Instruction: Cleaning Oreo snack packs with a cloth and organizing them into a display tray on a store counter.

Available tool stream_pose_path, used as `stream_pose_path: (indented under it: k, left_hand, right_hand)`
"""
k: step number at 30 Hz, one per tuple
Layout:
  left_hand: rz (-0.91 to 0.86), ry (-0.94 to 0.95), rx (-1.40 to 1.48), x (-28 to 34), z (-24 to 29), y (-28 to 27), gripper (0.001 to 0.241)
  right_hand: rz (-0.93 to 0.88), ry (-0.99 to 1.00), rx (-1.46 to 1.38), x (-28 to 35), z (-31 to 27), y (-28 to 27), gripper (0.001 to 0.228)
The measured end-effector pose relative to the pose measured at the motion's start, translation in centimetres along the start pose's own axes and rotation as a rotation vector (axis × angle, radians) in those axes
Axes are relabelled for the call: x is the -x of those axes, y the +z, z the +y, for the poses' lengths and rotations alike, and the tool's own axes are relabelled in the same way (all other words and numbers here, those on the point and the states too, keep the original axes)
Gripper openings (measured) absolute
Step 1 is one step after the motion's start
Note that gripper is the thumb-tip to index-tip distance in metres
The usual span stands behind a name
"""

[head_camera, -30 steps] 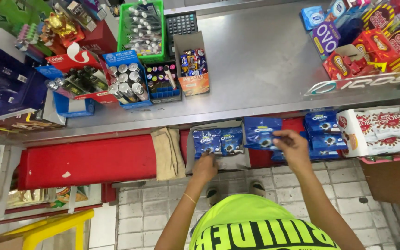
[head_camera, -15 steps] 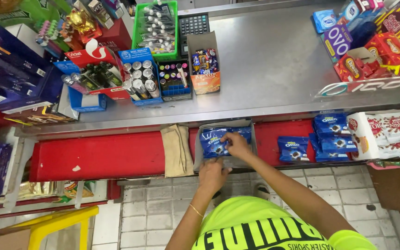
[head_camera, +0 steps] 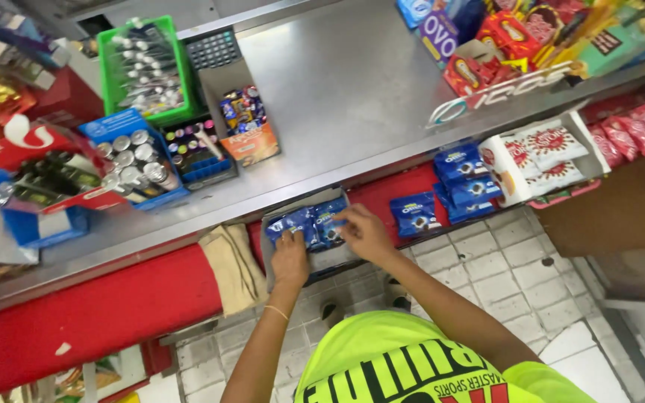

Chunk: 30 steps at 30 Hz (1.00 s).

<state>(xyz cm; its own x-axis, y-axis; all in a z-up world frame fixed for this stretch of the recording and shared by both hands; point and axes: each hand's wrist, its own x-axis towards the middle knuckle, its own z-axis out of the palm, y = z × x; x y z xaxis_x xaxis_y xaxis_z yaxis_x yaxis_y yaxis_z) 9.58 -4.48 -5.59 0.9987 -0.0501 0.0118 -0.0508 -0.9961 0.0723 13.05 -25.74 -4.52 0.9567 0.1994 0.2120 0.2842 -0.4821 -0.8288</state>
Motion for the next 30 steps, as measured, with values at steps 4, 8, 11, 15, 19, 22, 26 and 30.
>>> stream_pose_path:
  k: [4, 8, 11, 15, 19, 22, 26, 30]
  left_hand:
    - [-0.101, -0.053, 0.088, -0.4, -0.8, 0.7, 0.042]
    - [-0.121, -0.069, 0.082, -0.8, -0.6, 0.8, 0.046]
    - [-0.116, -0.071, 0.097, -0.3, -0.3, 0.3, 0.047]
    - [-0.104, -0.079, 0.069, 0.3, 0.0, 0.1, 0.049]
    - [-0.127, -0.097, 0.059, 0.6, 0.3, 0.1, 0.055]
    - [-0.090, -0.097, 0.024, 0.6, 0.0, 0.4, 0.055]
    - [-0.053, -0.095, 0.024, 0.8, 0.0, -0.1, 0.057]
    - [-0.042, -0.086, 0.021, 0.2, -0.9, 1.2, 0.057]
  right_hand:
    - [0.117, 0.287, 0.361, 3.0, 6.1, -8.2, 0.028]
    - [-0.045, 0.655, 0.578, 3.9, 9.6, -13.6, 0.045]
    - [-0.274, 0.734, 0.591, 3.2, 7.7, -14.3, 0.055]
    - [-0.359, 0.689, 0.598, 2.7, 9.1, -12.8, 0.049]
    - [-0.285, 0.656, 0.585, 2.4, 10.8, -12.9, 0.040]
    - [-0.138, 0.561, 0.528, 2.3, 9.2, -14.1, 0.033]
    - [0.028, 0.347, 0.493, 0.4, 2.9, -14.1, 0.032]
    - [-0.060, 0.233, 0.454, -1.5, -5.7, -11.3, 0.030]
